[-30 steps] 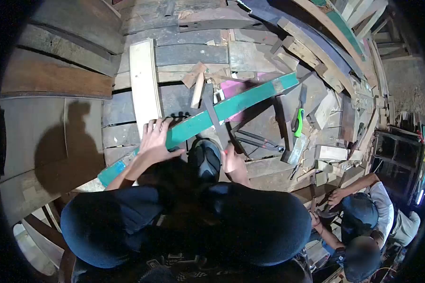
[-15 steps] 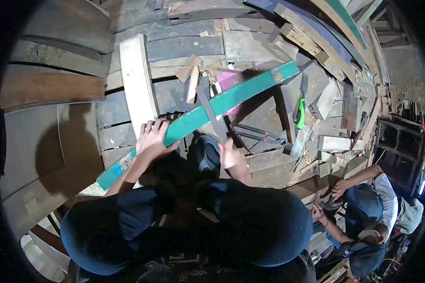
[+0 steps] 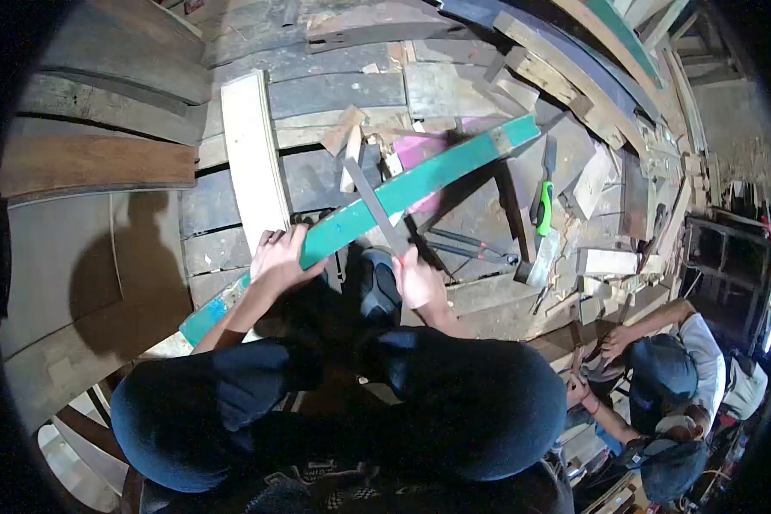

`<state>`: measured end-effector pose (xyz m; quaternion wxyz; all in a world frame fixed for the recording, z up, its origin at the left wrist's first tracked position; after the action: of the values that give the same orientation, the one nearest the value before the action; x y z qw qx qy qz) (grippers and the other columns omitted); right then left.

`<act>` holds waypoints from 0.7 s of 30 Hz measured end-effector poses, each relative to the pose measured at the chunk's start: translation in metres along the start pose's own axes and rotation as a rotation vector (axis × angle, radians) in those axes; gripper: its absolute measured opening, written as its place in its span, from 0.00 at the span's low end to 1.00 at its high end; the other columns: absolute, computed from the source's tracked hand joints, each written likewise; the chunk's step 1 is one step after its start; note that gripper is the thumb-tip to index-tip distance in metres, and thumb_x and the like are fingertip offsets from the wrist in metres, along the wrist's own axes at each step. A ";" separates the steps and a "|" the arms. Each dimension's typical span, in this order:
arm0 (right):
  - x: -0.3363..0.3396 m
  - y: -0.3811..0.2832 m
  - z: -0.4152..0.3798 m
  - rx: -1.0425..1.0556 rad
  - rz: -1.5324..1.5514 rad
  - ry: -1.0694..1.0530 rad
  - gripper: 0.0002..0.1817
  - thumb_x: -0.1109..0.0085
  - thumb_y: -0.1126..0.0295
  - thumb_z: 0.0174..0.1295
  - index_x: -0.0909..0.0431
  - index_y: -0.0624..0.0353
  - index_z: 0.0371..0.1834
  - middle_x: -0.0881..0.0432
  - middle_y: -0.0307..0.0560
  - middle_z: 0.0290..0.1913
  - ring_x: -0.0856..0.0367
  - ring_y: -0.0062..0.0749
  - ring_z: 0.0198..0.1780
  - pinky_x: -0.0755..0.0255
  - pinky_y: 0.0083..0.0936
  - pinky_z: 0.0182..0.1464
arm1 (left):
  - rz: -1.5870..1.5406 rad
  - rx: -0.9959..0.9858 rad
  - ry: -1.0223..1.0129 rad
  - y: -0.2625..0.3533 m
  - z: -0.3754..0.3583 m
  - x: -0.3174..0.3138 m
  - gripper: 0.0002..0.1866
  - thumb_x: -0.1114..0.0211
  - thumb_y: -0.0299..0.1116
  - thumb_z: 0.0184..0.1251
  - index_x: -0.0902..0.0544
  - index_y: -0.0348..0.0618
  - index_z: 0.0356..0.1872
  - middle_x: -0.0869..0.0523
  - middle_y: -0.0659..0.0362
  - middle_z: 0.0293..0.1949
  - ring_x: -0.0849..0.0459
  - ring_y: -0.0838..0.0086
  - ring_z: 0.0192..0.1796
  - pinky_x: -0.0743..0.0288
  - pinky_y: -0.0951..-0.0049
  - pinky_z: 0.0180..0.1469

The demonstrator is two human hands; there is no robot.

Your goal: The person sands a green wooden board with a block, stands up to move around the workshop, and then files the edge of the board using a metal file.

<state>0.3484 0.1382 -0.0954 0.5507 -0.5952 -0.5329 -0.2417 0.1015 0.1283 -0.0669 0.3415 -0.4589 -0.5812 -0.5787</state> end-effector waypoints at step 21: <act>-0.011 0.042 -0.075 -0.121 0.013 0.000 0.17 0.50 0.56 0.73 0.36 0.60 0.39 0.19 0.66 0.26 0.18 0.68 0.30 0.27 0.58 0.32 | -0.023 -0.021 0.025 0.002 -0.001 0.005 0.33 0.29 0.56 0.55 0.26 0.43 0.53 0.13 0.47 0.38 0.13 0.51 0.42 0.26 0.55 0.57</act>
<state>0.4050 0.0726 -0.1010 0.5152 -0.6309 -0.5134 -0.2699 0.1016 0.1281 -0.0610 0.3371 -0.4486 -0.5762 -0.5942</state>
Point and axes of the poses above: each hand's wrist, its own z-axis towards the middle knuckle, its own x-axis out of the back of the hand, y = z × x, the point moved 9 cm from there along z, towards the middle knuckle
